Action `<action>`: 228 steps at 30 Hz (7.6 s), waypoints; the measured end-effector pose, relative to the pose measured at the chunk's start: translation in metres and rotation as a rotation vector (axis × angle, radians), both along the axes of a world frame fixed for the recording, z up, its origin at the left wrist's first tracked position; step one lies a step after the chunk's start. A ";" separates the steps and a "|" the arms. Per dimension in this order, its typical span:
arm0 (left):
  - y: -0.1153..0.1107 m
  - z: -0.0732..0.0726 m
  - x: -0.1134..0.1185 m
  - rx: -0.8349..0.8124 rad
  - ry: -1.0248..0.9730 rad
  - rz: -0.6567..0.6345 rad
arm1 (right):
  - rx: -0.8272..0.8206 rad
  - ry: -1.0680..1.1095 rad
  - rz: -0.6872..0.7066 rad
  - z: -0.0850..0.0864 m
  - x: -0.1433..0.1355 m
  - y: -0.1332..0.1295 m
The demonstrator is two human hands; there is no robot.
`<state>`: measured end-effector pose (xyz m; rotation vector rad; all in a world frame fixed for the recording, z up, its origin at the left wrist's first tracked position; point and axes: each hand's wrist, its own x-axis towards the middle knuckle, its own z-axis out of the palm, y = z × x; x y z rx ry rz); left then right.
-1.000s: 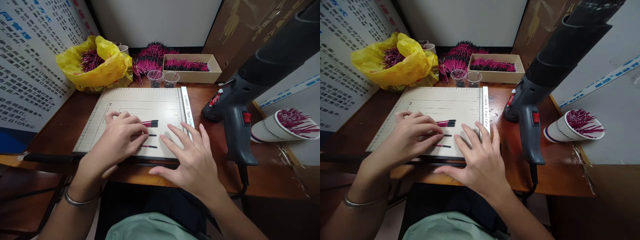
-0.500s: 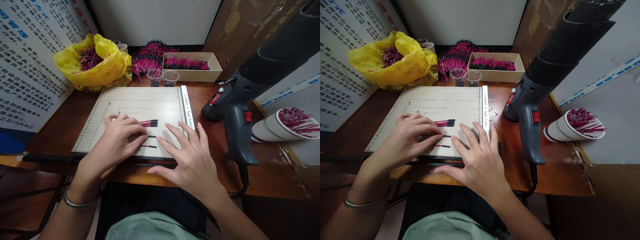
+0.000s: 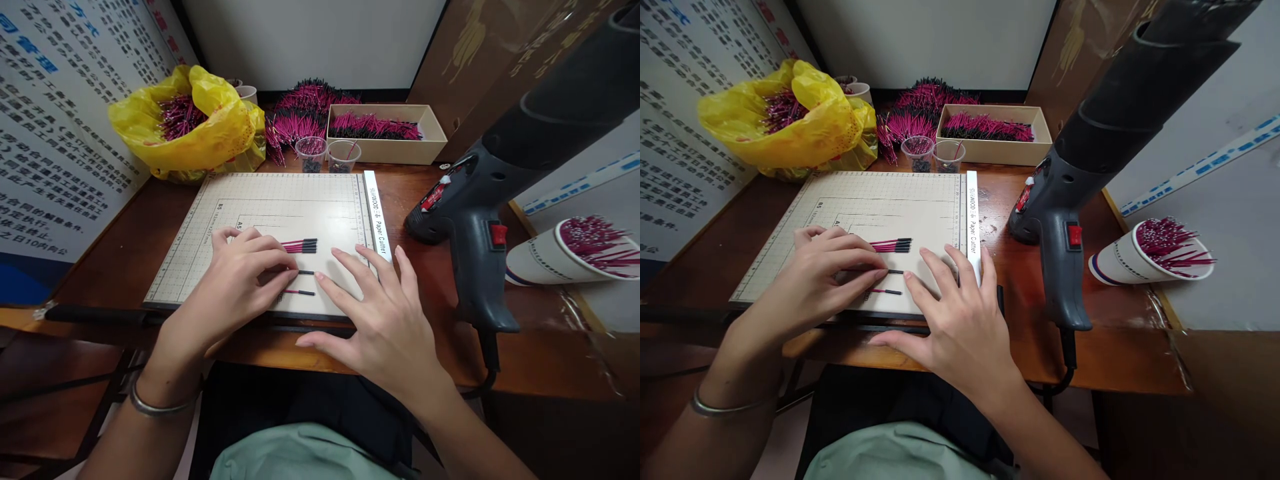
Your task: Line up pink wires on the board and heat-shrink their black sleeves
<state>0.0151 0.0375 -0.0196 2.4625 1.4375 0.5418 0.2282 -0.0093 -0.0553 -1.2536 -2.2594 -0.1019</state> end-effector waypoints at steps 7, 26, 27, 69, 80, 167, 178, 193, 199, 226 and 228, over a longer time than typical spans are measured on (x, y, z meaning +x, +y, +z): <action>0.001 0.000 -0.002 -0.014 -0.002 -0.026 | -0.012 -0.006 -0.001 0.000 0.001 0.000; -0.002 -0.002 -0.005 0.033 -0.048 -0.078 | 0.013 0.024 -0.004 -0.001 0.000 -0.001; -0.002 -0.002 -0.006 0.031 -0.051 -0.080 | 0.015 0.031 -0.004 -0.001 0.000 -0.001; -0.002 -0.002 -0.007 0.019 -0.050 -0.095 | 0.000 0.049 0.020 -0.002 0.001 -0.002; -0.004 0.001 -0.006 -0.010 -0.019 -0.075 | -0.001 0.068 0.005 0.000 0.002 -0.002; 0.053 0.010 -0.015 0.027 0.050 -0.514 | -0.102 -0.100 0.053 0.009 0.008 0.012; 0.053 0.009 -0.015 -0.009 0.034 -0.505 | -0.093 -0.092 0.050 0.009 0.007 0.013; 0.054 0.008 -0.016 0.018 0.050 -0.512 | -0.093 -0.083 0.059 0.009 0.008 0.013; 0.054 0.007 -0.016 0.007 0.051 -0.503 | -0.119 -0.095 0.052 0.010 0.008 0.013; 0.052 0.014 -0.015 -0.055 0.064 -0.525 | -0.124 -0.043 0.038 0.009 0.007 0.011; 0.052 0.013 -0.015 -0.033 0.058 -0.505 | -0.136 -0.062 0.009 0.009 0.006 0.011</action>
